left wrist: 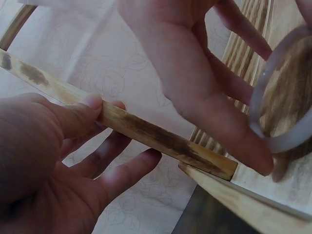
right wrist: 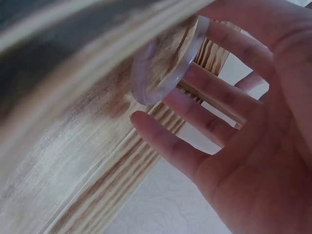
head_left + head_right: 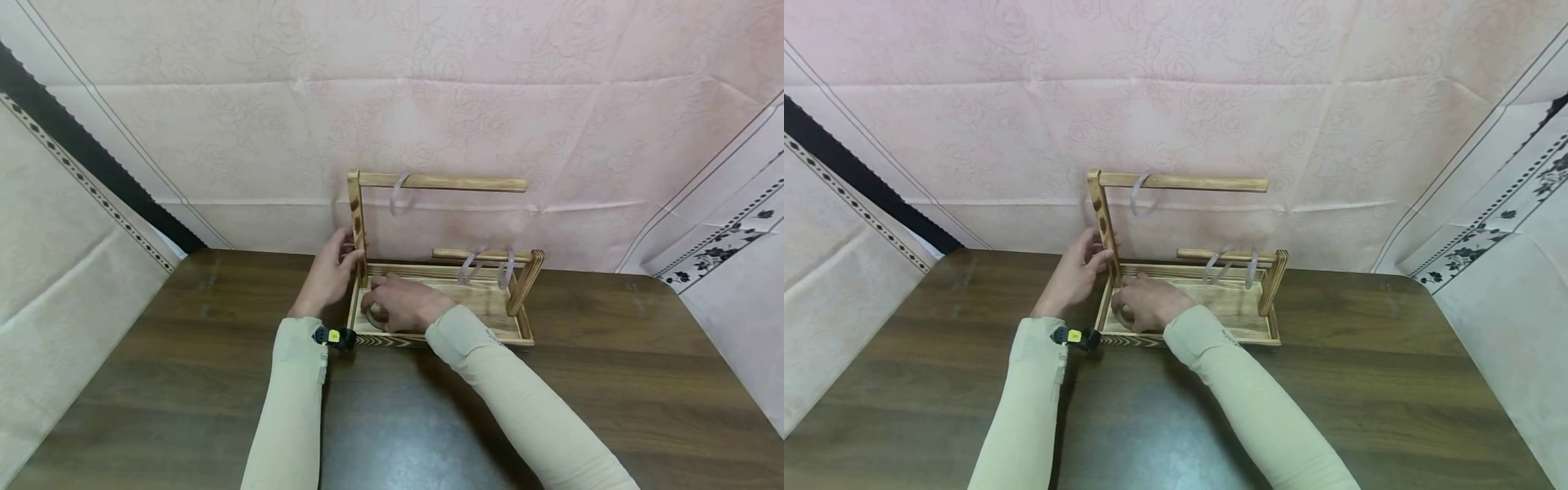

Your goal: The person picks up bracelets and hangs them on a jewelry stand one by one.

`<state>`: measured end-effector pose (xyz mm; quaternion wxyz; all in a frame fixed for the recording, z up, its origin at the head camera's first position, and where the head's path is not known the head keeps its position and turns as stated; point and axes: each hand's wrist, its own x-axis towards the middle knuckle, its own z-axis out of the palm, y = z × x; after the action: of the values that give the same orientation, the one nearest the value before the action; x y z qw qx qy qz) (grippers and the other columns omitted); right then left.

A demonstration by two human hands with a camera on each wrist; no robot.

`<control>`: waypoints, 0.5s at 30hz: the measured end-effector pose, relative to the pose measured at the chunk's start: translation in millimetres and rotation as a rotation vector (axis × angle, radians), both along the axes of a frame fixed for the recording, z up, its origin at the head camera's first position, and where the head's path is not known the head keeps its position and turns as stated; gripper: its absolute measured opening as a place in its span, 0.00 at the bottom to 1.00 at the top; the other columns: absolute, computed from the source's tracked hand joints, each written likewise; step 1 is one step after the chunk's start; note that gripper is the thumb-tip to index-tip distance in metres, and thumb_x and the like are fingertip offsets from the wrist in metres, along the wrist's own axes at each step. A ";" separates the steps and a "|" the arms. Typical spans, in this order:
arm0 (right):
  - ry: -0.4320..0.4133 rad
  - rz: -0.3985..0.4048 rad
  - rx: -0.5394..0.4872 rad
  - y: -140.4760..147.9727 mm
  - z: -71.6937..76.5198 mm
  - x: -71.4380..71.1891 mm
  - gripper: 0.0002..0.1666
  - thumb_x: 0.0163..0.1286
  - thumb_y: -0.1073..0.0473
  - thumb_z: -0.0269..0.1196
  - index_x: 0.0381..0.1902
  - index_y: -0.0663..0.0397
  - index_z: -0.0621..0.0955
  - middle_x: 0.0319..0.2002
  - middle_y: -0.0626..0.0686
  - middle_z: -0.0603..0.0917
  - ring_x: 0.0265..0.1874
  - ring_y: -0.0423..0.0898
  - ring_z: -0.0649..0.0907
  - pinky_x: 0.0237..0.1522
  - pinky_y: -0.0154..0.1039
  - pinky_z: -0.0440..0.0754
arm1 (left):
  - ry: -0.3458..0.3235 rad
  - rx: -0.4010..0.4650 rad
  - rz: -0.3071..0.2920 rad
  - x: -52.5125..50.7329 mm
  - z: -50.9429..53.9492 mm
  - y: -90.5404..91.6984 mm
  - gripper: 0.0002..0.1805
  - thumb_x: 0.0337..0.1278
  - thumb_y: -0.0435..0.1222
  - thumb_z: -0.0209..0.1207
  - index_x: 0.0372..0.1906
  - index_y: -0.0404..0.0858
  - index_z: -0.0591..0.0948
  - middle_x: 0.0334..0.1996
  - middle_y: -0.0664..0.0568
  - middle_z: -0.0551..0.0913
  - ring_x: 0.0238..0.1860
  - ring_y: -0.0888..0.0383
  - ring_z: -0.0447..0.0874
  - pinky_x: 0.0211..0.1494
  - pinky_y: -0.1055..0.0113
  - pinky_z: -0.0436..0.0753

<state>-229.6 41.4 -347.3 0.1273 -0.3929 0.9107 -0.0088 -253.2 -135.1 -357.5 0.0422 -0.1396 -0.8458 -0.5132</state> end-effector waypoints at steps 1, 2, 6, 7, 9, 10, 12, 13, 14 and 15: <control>-0.003 -0.001 -0.005 0.1 0.4 0.0 0.31 0.59 0.60 0.76 0.60 0.37 0.83 0.58 0.50 0.78 0.56 0.51 0.77 0.57 0.46 0.81 | 0.000 -0.001 0.001 -0.1 -0.1 -0.3 0.19 0.78 0.35 0.50 0.68 0.38 0.70 0.61 0.42 0.81 0.64 0.46 0.78 0.67 0.49 0.78; -0.005 -0.003 -0.008 0.2 1.0 0.1 0.31 0.58 0.60 0.75 0.60 0.37 0.83 0.59 0.50 0.78 0.57 0.51 0.77 0.57 0.46 0.82 | 0.000 0.000 0.002 -0.1 -0.2 -0.6 0.19 0.78 0.35 0.50 0.68 0.38 0.70 0.61 0.42 0.81 0.64 0.46 0.79 0.68 0.49 0.78; -0.007 -0.007 -0.024 1.3 1.7 0.3 0.32 0.57 0.60 0.76 0.61 0.37 0.83 0.60 0.50 0.77 0.58 0.51 0.76 0.56 0.45 0.82 | -0.004 0.001 0.003 0.0 -0.4 -1.3 0.20 0.78 0.35 0.50 0.69 0.38 0.69 0.61 0.42 0.81 0.64 0.46 0.78 0.67 0.49 0.78; -0.010 -0.008 -0.029 1.6 1.6 0.2 0.32 0.58 0.60 0.77 0.61 0.37 0.83 0.60 0.50 0.77 0.59 0.51 0.76 0.57 0.45 0.82 | -0.006 0.001 0.002 0.1 -0.4 -1.4 0.20 0.78 0.35 0.50 0.69 0.38 0.69 0.61 0.42 0.81 0.64 0.46 0.78 0.67 0.49 0.78; -0.010 -0.010 -0.036 2.6 1.4 0.5 0.32 0.58 0.59 0.77 0.61 0.37 0.83 0.61 0.49 0.77 0.59 0.51 0.76 0.58 0.45 0.81 | -0.010 0.002 0.001 0.3 -0.4 -1.4 0.20 0.79 0.35 0.50 0.69 0.38 0.69 0.61 0.41 0.81 0.64 0.46 0.78 0.67 0.49 0.79; -0.011 -0.009 -0.040 3.1 1.5 0.6 0.32 0.58 0.59 0.77 0.61 0.37 0.83 0.61 0.49 0.77 0.60 0.52 0.76 0.58 0.45 0.81 | -0.011 0.002 0.000 0.4 -0.4 -1.4 0.20 0.79 0.35 0.50 0.70 0.38 0.69 0.62 0.41 0.81 0.64 0.46 0.78 0.67 0.49 0.79; -0.005 -0.006 -0.050 4.2 1.6 0.9 0.32 0.58 0.58 0.77 0.60 0.37 0.83 0.61 0.49 0.77 0.59 0.52 0.76 0.59 0.46 0.81 | -0.009 0.005 -0.001 0.3 -0.5 -1.3 0.20 0.79 0.35 0.50 0.69 0.38 0.69 0.62 0.41 0.81 0.64 0.46 0.78 0.67 0.49 0.79; -0.002 -0.005 -0.056 4.8 1.9 1.2 0.31 0.58 0.58 0.77 0.60 0.37 0.83 0.61 0.49 0.77 0.59 0.52 0.76 0.59 0.46 0.81 | -0.008 0.003 -0.001 0.4 -0.3 -1.3 0.20 0.79 0.35 0.50 0.69 0.39 0.69 0.62 0.41 0.81 0.64 0.47 0.78 0.67 0.49 0.79; 0.003 -0.003 -0.060 5.4 2.2 1.5 0.31 0.58 0.58 0.77 0.60 0.37 0.83 0.60 0.49 0.77 0.59 0.52 0.76 0.59 0.46 0.81 | -0.007 0.003 0.000 0.4 -0.2 -1.3 0.20 0.79 0.35 0.50 0.69 0.39 0.69 0.62 0.41 0.81 0.64 0.47 0.78 0.66 0.49 0.79; 0.006 -0.001 -0.064 6.0 2.6 1.6 0.31 0.58 0.58 0.77 0.60 0.37 0.83 0.59 0.49 0.77 0.58 0.51 0.76 0.59 0.46 0.81 | -0.006 0.002 0.000 0.4 0.0 -1.2 0.20 0.79 0.35 0.50 0.69 0.39 0.69 0.62 0.41 0.81 0.64 0.47 0.78 0.66 0.49 0.79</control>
<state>-228.0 47.4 -344.7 0.1116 -0.3963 0.9106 -0.0370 -252.8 -136.3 -357.5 0.0397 -0.1382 -0.8453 -0.5146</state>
